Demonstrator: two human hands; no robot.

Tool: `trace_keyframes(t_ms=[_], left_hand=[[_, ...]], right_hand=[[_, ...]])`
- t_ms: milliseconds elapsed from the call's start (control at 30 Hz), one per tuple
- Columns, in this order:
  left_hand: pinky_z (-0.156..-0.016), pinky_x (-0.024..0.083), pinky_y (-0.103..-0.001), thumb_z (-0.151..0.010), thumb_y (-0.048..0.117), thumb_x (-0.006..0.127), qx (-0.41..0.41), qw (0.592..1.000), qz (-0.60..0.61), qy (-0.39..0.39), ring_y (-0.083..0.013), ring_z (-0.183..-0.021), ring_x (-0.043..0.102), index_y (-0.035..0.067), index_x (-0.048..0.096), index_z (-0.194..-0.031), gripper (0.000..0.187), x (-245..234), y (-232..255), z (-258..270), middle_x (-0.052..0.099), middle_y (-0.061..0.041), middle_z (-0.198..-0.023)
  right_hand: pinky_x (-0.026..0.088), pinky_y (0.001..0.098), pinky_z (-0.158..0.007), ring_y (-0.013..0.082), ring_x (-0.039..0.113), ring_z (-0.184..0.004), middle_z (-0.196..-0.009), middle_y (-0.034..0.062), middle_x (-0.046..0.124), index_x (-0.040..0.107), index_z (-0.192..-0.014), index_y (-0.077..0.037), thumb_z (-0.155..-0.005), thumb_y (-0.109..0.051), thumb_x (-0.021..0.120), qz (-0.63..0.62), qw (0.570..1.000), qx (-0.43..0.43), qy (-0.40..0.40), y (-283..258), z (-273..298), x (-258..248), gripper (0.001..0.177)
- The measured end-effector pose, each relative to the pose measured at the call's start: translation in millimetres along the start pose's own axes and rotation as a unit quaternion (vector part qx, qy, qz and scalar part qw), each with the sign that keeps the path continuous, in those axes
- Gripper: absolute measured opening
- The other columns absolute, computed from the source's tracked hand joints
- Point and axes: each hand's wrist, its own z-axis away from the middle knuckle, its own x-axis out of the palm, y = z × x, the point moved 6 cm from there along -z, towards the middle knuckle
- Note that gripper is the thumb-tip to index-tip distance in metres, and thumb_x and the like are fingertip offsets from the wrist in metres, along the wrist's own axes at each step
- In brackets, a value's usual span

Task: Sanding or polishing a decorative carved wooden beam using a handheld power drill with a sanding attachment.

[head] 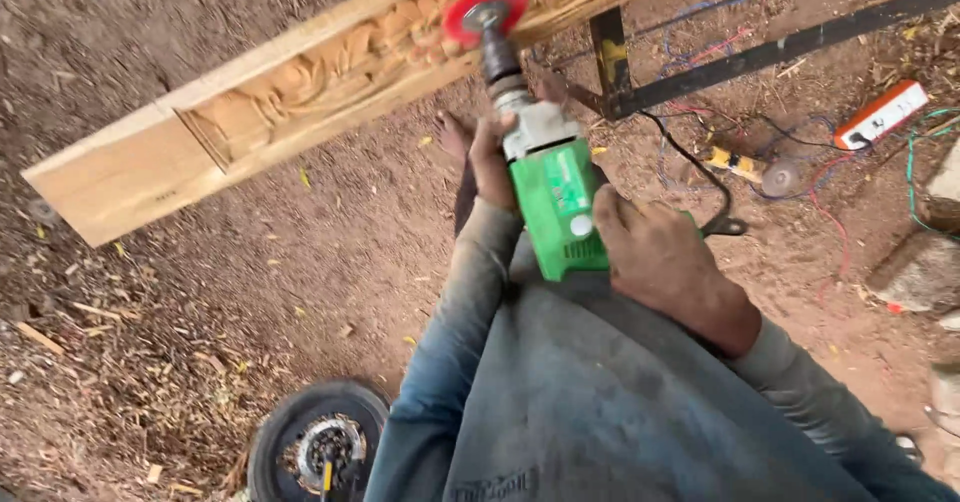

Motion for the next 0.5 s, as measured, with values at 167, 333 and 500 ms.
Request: trace_keyframes(t_ms=[167, 333, 500], left_hand=[[-0.097, 0.057, -0.043, -0.092, 0.027, 0.060, 0.016, 0.999, -0.019, -0.045, -0.0304, -0.100, 0.070, -0.003, 0.058, -0.128, 0.047, 11, -15, -18, 0.069, -0.018, -0.113], [-0.086, 0.060, -0.044, -0.089, 0.034, 0.061, -0.062, 0.997, 0.028, -0.023, -0.0319, -0.089, 0.072, -0.002, 0.061, -0.118, 0.047, 39, -20, -20, 0.072, -0.018, -0.100], [-0.090, 0.059, -0.044, -0.092, 0.027, 0.061, -0.038, 0.997, 0.053, -0.047, -0.0298, -0.092, 0.071, 0.000, 0.061, -0.120, 0.040, 24, -30, -38, 0.072, -0.015, -0.103]], right_hand=[[0.054, 0.0490, -0.069, 0.0405, 0.066, -0.082, -0.092, 0.0208, 0.066, 0.047, -0.134, 0.005, -0.057, -0.007, 0.073, 0.010, 0.997, 0.066, -0.033, 20, 6, -4, 0.083], [0.054, 0.0500, -0.073, 0.0417, 0.065, -0.085, -0.095, 0.0221, 0.065, 0.047, -0.125, 0.007, -0.058, -0.010, 0.075, -0.003, 0.999, 0.048, -0.019, 21, 2, -14, 0.075], [0.054, 0.0495, -0.072, 0.0420, 0.066, -0.084, -0.095, 0.0253, 0.065, 0.046, -0.131, 0.009, -0.059, -0.009, 0.073, 0.037, 0.998, 0.038, -0.017, 31, 2, -12, 0.080]])
